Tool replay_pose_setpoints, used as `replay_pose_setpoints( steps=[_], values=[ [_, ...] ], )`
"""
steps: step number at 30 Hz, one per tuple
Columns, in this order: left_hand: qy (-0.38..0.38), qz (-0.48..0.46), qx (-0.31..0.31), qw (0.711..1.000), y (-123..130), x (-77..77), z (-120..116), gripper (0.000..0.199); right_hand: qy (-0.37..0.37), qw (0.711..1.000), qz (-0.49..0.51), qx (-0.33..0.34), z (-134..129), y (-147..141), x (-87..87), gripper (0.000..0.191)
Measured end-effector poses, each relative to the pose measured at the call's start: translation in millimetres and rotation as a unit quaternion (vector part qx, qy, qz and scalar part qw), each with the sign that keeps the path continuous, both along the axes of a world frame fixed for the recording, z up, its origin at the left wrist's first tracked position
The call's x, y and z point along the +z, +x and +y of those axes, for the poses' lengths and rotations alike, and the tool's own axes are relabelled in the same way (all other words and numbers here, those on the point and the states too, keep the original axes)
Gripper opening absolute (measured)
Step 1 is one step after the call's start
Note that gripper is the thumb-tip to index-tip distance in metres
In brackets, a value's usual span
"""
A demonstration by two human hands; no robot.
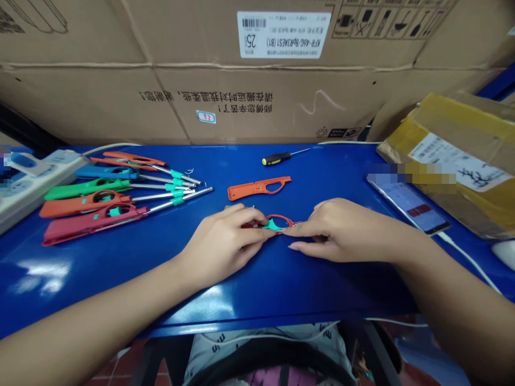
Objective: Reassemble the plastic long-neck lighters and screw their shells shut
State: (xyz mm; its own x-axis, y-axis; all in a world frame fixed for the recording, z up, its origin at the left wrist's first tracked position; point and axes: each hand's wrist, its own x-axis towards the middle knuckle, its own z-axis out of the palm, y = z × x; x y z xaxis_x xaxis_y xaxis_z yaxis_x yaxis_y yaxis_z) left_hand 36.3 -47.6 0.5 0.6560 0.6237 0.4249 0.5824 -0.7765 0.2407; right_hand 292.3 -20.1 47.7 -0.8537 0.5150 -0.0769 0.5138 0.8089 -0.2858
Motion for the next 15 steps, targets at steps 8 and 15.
replay_pose_setpoints(
  steps=[8,15],
  values=[
    [-0.003,0.028,-0.013,1.000,0.6,2.8,-0.5,0.025,0.010,0.999,0.032,-0.011,1.8,0.2,-0.7,0.022],
    [-0.017,0.012,-0.021,1.000,0.9,-0.2,-0.6,0.026,-0.037,0.976,0.139,-0.162,10.0,-9.7,-16.6,0.011]
  ],
)
